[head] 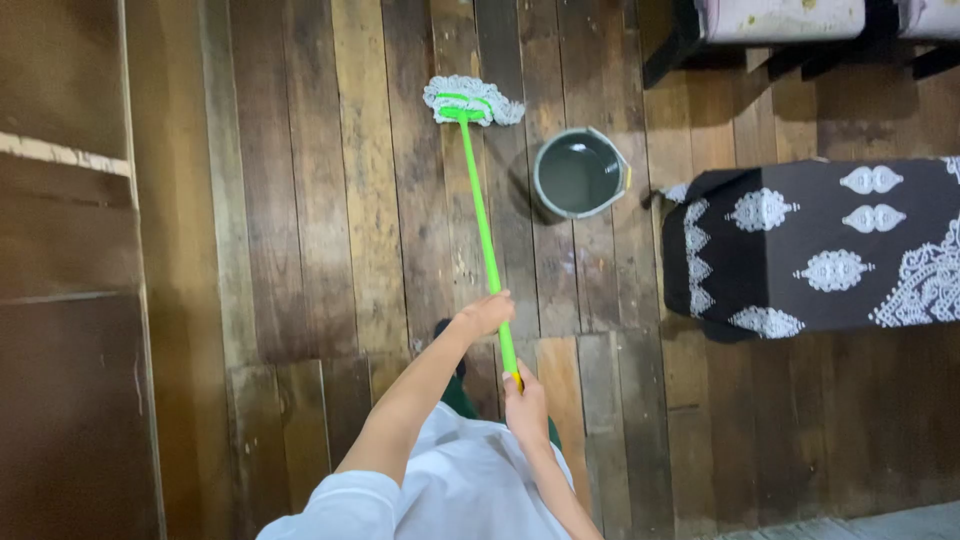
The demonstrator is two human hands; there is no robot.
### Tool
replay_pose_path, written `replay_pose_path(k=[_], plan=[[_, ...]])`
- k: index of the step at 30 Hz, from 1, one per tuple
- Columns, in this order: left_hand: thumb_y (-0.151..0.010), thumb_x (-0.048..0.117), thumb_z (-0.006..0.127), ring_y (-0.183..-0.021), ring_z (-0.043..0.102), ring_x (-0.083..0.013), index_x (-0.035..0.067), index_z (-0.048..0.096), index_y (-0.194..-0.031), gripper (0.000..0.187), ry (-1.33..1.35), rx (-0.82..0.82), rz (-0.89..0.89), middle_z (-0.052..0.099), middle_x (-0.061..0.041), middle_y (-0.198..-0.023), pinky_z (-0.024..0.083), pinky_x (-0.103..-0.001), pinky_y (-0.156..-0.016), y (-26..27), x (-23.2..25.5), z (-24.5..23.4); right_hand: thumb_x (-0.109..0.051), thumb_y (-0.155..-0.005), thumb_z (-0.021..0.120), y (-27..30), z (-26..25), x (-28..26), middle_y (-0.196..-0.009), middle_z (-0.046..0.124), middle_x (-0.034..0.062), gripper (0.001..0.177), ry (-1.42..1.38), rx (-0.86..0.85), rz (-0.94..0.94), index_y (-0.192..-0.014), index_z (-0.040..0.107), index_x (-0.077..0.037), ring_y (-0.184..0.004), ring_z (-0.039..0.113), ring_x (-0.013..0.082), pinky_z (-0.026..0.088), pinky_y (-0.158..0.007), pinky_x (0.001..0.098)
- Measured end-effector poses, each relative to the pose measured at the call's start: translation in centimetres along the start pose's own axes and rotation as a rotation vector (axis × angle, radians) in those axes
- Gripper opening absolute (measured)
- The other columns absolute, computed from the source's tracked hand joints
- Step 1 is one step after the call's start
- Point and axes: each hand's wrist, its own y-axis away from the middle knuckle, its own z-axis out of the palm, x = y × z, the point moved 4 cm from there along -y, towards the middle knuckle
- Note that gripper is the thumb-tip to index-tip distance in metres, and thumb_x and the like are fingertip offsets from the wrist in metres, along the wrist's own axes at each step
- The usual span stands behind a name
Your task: Mopping a wooden floor around furniture using a mop and a bucket of water.
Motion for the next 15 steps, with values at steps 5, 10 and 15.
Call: replay_pose_path(k=[5, 10, 15], plan=[[-0.082, 0.005, 0.067, -0.107, 0.062, -0.0251, 0.016, 0.075, -0.082, 0.013, -0.131, -0.028, 0.046, 0.071, -0.002, -0.094, 0.053, -0.033, -0.096, -1.7, -4.5, 0.4, -0.021, -0.098, 0.059, -2.4, 1.7, -3.8, -0.070, 0.060, 0.0094, 0.043, 0.022, 0.042, 0.017, -0.139, 0.063, -0.009, -0.061, 0.055, 0.0182, 0.047, -0.059, 0.0355], [-0.085, 0.010, 0.067, -0.098, 0.063, -0.0230, 0.022, 0.072, -0.080, 0.014, -0.457, 0.086, 0.197, 0.068, -0.001, -0.086, 0.050, -0.036, -0.104, -4.2, -7.2, -1.3, -0.022, -0.094, 0.062, -7.5, 1.9, -4.6, -0.081, 0.071, 0.0125, 0.043, 0.155, 0.139, -0.136, -0.135, 0.064, -0.008, -0.069, 0.068, 0.0204, 0.054, -0.066, 0.0358], [-0.078, 0.011, 0.067, -0.107, 0.061, -0.0246, 0.019, 0.072, -0.078, 0.009, -0.028, 0.114, 0.024, 0.066, 0.000, -0.091, 0.049, -0.032, -0.088, -5.8, -12.7, -6.4, -0.023, -0.096, 0.061, -10.9, 2.6, -10.7, -0.083, 0.072, 0.0213, 0.041, 0.140, 0.117, -0.102, -0.134, 0.064, -0.007, -0.073, 0.071, 0.0289, 0.055, -0.070, 0.0393]])
